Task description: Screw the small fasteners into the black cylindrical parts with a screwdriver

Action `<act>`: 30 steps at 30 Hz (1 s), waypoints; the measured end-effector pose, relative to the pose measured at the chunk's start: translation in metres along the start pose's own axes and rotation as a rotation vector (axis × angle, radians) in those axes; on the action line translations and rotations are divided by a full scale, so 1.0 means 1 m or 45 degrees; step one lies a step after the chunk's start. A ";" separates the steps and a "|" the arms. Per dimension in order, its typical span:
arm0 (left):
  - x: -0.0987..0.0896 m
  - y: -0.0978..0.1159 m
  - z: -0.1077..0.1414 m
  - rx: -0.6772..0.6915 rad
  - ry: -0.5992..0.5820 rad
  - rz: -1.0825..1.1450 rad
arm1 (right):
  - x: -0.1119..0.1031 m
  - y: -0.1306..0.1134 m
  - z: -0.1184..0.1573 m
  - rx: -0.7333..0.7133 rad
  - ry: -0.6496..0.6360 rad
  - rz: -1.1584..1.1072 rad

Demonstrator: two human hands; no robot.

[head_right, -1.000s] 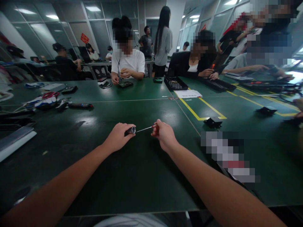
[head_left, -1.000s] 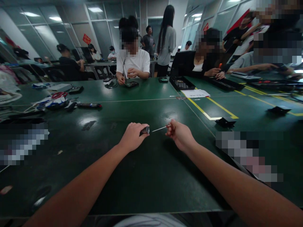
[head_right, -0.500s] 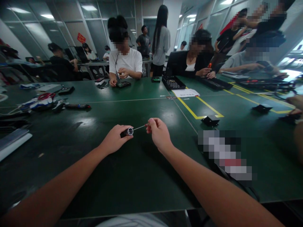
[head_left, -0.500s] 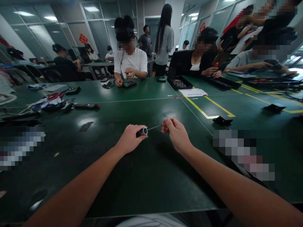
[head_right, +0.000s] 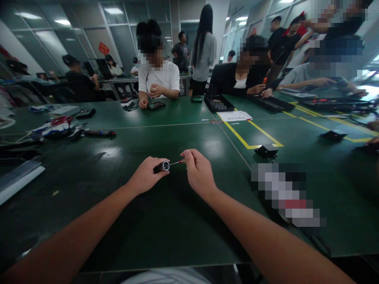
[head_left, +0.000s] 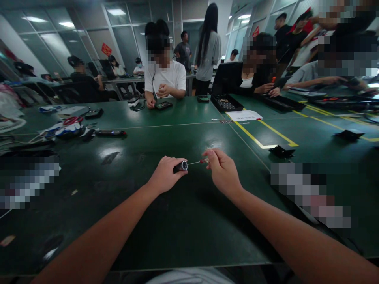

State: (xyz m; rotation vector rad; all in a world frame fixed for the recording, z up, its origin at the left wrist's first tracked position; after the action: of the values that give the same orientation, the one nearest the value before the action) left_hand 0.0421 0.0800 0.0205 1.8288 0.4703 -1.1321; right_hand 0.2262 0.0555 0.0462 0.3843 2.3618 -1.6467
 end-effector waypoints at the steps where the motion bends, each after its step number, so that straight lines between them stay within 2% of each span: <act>1: -0.001 -0.001 0.000 -0.006 0.006 0.005 | 0.000 0.000 0.000 -0.027 0.001 0.000; 3: -0.003 -0.002 0.001 -0.021 0.017 0.001 | 0.003 0.001 -0.001 -0.071 -0.046 -0.049; 6: -0.006 -0.002 0.002 -0.026 0.019 -0.021 | 0.008 0.007 -0.005 -0.036 -0.148 -0.107; 9: -0.007 -0.001 0.002 -0.018 0.013 -0.034 | 0.005 0.011 -0.007 0.045 -0.129 -0.063; 12: -0.006 0.001 0.001 -0.007 -0.002 -0.035 | 0.003 0.009 -0.006 0.052 -0.098 -0.002; 19: -0.009 0.001 0.002 -0.025 0.015 -0.019 | 0.008 0.013 -0.008 0.036 -0.115 -0.256; 21: -0.009 0.006 0.001 0.008 -0.010 -0.054 | 0.008 0.025 -0.011 0.144 -0.080 -0.403; 25: -0.011 0.007 -0.004 0.035 -0.019 -0.144 | 0.005 0.059 -0.010 0.503 0.100 -0.742; 27: -0.011 0.001 -0.005 -0.007 -0.022 -0.130 | 0.002 0.064 -0.010 0.543 0.152 -0.767; 30: -0.007 -0.004 -0.004 -0.036 -0.051 -0.082 | 0.002 0.061 -0.012 0.475 0.142 -0.730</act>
State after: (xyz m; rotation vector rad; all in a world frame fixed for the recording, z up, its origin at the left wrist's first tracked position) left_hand 0.0371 0.0865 0.0253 1.7746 0.5227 -1.1975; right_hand 0.2451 0.0877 -0.0041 -0.1725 2.3757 -2.3871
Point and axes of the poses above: each hand's wrist, its own z-axis away from the middle knuckle, its own x-axis out of the palm, y = z × x, the point moved 9 cm from there along -z, towards the middle knuckle, and after that the axes turned 8 degrees about -y, right-handed, at the moved point
